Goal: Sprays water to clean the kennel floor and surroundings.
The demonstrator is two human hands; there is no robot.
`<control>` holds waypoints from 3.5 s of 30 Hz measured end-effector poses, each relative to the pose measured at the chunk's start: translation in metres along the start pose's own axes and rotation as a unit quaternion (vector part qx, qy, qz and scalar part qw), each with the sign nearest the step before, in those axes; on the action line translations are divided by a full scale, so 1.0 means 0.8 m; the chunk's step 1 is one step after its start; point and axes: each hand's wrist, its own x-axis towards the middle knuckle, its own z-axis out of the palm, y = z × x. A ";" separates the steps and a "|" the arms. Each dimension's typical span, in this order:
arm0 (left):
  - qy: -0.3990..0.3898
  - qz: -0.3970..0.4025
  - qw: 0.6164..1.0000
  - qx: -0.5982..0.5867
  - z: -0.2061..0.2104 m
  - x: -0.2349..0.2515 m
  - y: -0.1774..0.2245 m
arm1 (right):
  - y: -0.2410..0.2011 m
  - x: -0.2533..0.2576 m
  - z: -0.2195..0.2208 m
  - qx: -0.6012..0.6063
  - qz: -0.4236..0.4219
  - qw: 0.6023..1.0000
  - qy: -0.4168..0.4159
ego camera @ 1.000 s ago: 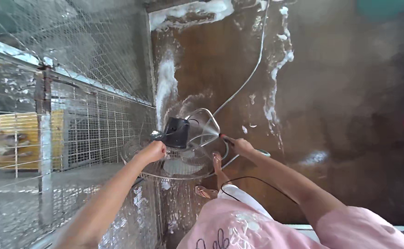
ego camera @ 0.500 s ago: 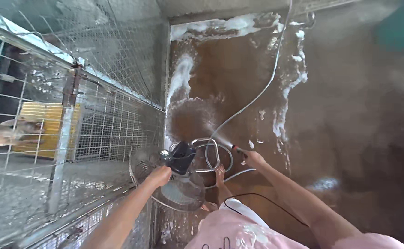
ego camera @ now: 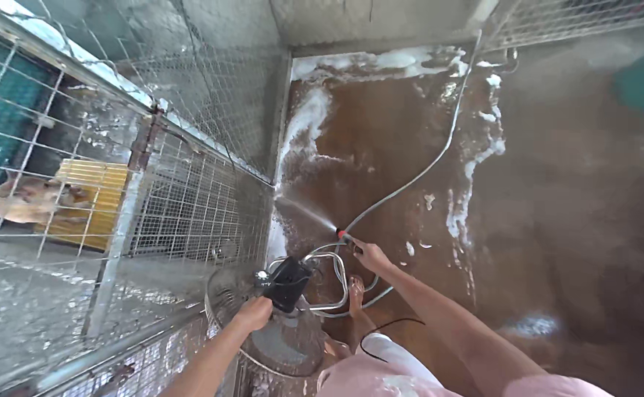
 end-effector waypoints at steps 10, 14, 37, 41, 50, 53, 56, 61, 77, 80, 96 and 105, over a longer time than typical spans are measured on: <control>0.013 0.005 1.000 0.006 -0.022 0.013 0.001 | 0.017 0.013 -0.019 0.016 -0.004 1.000 0.015; 0.023 0.013 1.000 0.015 -0.048 0.014 0.003 | 0.022 0.013 -0.027 0.024 0.008 0.999 0.042; 0.083 0.111 0.984 0.114 -0.341 0.111 -0.071 | -0.070 0.115 -0.138 0.085 0.053 0.984 0.146; 0.083 0.112 0.979 0.147 -0.394 0.135 -0.085 | -0.104 0.143 -0.156 0.087 0.051 0.988 0.120; 0.068 0.080 0.975 0.195 -0.512 0.166 -0.079 | -0.150 0.221 -0.223 0.124 0.070 0.975 0.170; 0.072 0.070 0.975 0.200 -0.546 0.191 -0.087 | -0.148 0.246 -0.246 0.142 0.071 0.972 0.175; 0.064 0.059 0.976 0.202 -0.579 0.217 -0.084 | -0.139 0.275 -0.272 0.164 0.073 0.968 0.177; 0.064 0.065 0.971 0.221 -0.623 0.259 -0.102 | -0.119 0.311 -0.302 0.198 0.089 0.963 0.162; 0.052 0.040 0.931 0.359 -0.766 0.369 -0.115 | -0.003 0.266 -0.226 0.266 0.351 0.875 0.199; 0.040 0.037 0.912 0.405 -0.784 0.390 -0.129 | -0.034 0.245 -0.159 0.291 0.361 0.872 0.157; 0.016 0.034 0.809 0.587 -0.823 0.416 -0.160 | -0.200 0.139 0.040 0.480 0.489 0.709 0.168; 0.006 0.049 0.760 0.648 -0.798 0.451 -0.110 | -0.273 0.057 0.207 0.558 0.595 0.556 0.158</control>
